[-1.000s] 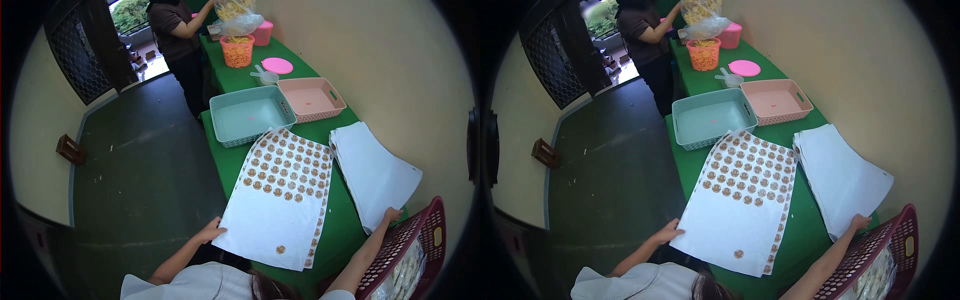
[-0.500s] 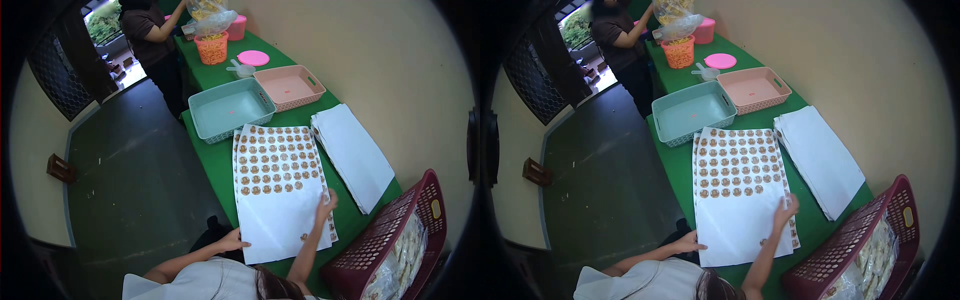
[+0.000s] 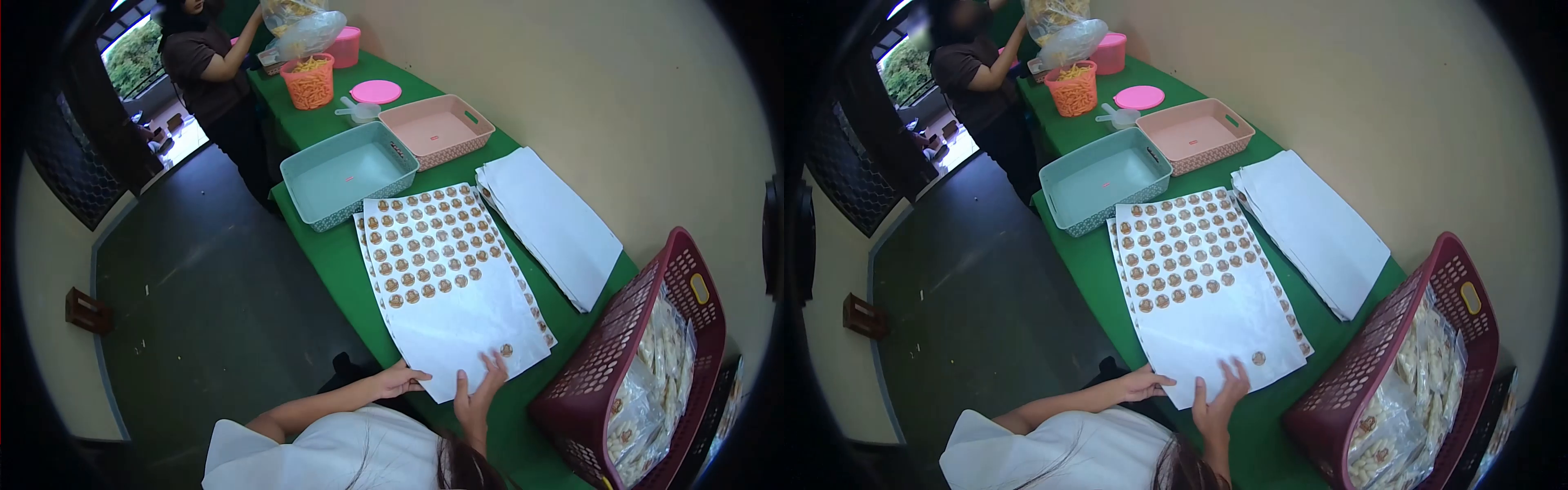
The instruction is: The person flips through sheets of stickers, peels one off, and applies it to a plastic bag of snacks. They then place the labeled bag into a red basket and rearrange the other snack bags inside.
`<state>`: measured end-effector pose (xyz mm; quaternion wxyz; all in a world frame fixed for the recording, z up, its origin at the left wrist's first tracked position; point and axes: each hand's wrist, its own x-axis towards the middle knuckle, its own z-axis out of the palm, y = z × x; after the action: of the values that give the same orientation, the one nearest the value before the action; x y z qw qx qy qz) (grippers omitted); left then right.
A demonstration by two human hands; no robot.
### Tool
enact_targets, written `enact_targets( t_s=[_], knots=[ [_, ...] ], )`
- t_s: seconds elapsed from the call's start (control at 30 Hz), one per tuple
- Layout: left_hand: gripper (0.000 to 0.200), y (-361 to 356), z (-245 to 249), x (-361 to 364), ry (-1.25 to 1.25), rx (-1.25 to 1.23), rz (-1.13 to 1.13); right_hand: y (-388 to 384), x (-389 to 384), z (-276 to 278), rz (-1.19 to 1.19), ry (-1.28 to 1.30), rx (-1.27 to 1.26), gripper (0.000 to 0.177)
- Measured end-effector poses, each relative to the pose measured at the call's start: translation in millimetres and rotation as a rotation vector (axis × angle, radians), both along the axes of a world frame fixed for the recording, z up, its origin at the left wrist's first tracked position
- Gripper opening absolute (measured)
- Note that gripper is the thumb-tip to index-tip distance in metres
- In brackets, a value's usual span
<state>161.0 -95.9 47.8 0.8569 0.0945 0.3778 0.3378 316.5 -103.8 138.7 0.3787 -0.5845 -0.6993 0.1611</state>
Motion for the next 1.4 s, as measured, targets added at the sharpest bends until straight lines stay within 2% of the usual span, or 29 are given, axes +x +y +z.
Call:
enact_targets(
  t_s=[0.03, 0.07, 0.13, 0.17, 0.27, 0.37, 0.4, 0.47, 0.53, 0.6, 0.73, 0.8, 0.87, 0.9, 0.97, 1.0, 1.07, 1.1, 1.13, 1.2, 1.23, 1.33, 1.4],
  knots=[
    [0.050, 1, 3, 0, 0.000, 0.008, 0.004, -8, 0, 4, -0.178, -0.045, 0.059, 0.039],
    [0.051, 1, 2, 1, -0.003, 0.018, 0.007, -17, 1, -10, -0.189, -0.046, 0.057, 0.039],
    [0.055, 2, -1, 3, 0.009, 0.025, -0.015, -30, 3, -47, -0.516, 0.321, 0.004, 0.064],
    [0.057, 2, -1, 4, 0.051, 0.053, -0.037, -32, 4, -51, -0.524, 0.317, 0.006, 0.064],
    [0.062, 0, 2, 6, 0.135, 0.103, -0.089, -32, 2, -55, -0.602, 1.555, -0.436, 0.057],
    [0.066, -1, -5, 9, 0.192, 0.153, -0.137, -23, 1, -72, -0.632, 1.640, -0.367, 0.059],
    [0.067, -1, -7, 8, 0.210, 0.178, -0.155, -22, 1, -80, -0.634, 1.641, -0.362, 0.059],
    [0.067, 3, 3, -1, 0.177, 0.210, -0.222, -26, 4, -98, -0.671, 1.319, -0.386, 0.066],
    [0.068, 14, 9, -14, 0.140, 0.242, -0.285, -28, 10, -105, -0.638, 1.268, -0.371, 0.066],
    [0.071, 29, 13, -38, 0.393, 0.064, -0.213, -30, 18, -106, -0.611, 1.217, -0.362, 0.066],
    [0.070, 68, 5, -106, 0.880, 0.432, 0.307, -35, 42, -108, -0.672, 1.078, -0.384, 0.065],
    [0.064, 97, 9, -150, 1.097, 0.607, 0.497, -38, 57, -121, -0.697, 0.987, -0.333, 0.063],
    [0.054, 125, 30, -185, 1.457, 0.799, 0.610, -38, 65, -119, -0.711, 0.920, -0.365, 0.062],
    [0.054, 143, 40, -207, 1.450, 0.802, 0.598, -36, 59, -113, -0.730, 0.846, -0.403, 0.061],
    [0.046, 164, 50, -233, 1.896, 1.029, 0.415, -35, 60, -116, -0.768, 0.778, -0.404, 0.060],
    [0.046, 173, 51, -242, 1.890, 1.033, 0.411, -34, 60, -117, -0.802, 0.708, -0.410, 0.059],
    [0.042, 191, 54, -259, 1.886, 1.235, 0.012, -32, 60, -119, -0.842, 0.679, -0.395, 0.056],
    [0.034, 195, 52, -261, 1.902, 1.271, -0.017, -30, 58, -117, -0.875, 0.648, -0.384, 0.053],
    [0.034, 208, 48, -270, 1.892, 1.281, -0.030, -23, 50, -114, -0.914, 0.615, -0.378, 0.051],
    [0.025, 222, 33, -279, 1.589, 1.016, -0.130, -19, 48, -112, -0.954, 0.606, -0.363, 0.049],
    [0.020, 227, 32, -281, 1.613, 1.138, -0.068, -18, 52, -115, -0.971, 0.583, -0.390, 0.050],
    [0.023, 236, 31, -284, 1.567, 1.048, -0.123, -11, 47, -115, -1.032, 0.518, -0.419, 0.052],
    [0.025, 240, 30, -289, 1.558, 1.038, -0.166, -8, 42, -117, -1.066, 0.377, -0.386, 0.052]
  ],
)
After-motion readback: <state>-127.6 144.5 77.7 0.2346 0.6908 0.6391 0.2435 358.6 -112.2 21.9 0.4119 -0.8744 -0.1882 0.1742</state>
